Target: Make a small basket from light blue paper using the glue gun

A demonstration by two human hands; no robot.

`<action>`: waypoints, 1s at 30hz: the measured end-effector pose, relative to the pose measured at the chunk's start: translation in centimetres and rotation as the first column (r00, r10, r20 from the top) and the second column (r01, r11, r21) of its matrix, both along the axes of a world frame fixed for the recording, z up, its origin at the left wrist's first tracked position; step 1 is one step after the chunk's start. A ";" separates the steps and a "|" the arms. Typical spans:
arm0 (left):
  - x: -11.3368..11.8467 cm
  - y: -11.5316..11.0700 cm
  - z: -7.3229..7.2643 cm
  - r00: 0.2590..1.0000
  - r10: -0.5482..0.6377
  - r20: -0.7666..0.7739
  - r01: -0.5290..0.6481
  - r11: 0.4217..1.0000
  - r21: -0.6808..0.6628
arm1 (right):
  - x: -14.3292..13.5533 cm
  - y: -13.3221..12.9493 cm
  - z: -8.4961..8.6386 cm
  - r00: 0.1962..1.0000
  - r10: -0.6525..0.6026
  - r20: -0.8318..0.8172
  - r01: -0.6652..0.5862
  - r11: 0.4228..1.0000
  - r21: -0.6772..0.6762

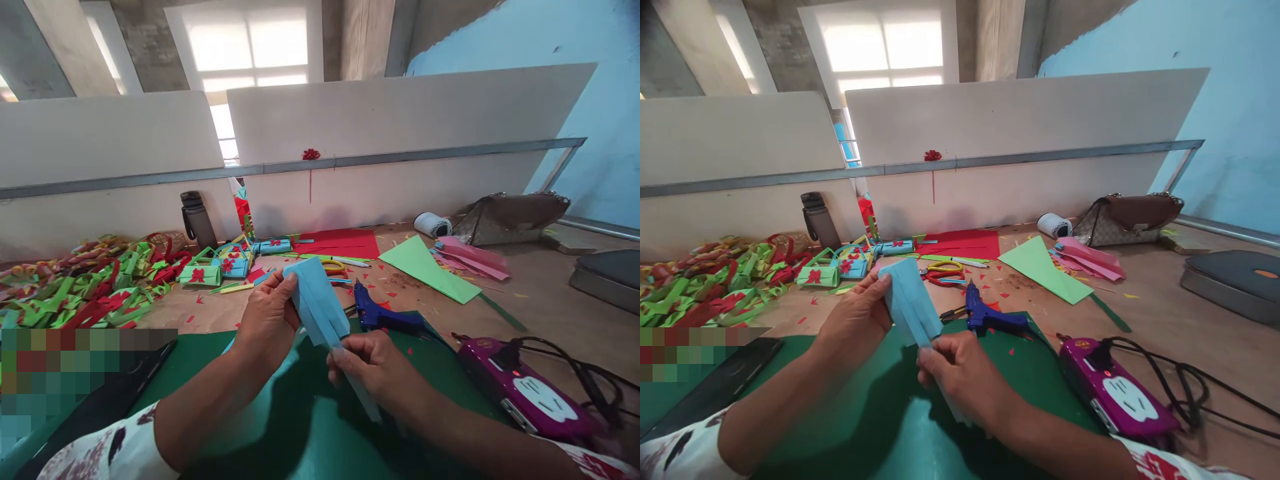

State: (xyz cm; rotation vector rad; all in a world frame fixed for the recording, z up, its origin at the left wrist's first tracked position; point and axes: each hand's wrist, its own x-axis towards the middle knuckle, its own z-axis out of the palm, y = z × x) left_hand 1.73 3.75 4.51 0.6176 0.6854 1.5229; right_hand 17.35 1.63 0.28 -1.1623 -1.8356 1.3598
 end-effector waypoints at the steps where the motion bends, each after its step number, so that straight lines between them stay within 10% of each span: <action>1: 0.0 0.0 0.0 1.000 -0.002 0.003 0.002 1.000 0.005 | 0.0 0.0 -0.1 1.000 0.005 -0.019 -0.006 1.000 -0.026; 30: -1.0 2.1 -1.4 0.983 0.084 -0.163 -0.097 0.993 -0.069 | -0.1 -1.3 0.4 0.927 0.133 -0.352 -0.287 0.855 -0.432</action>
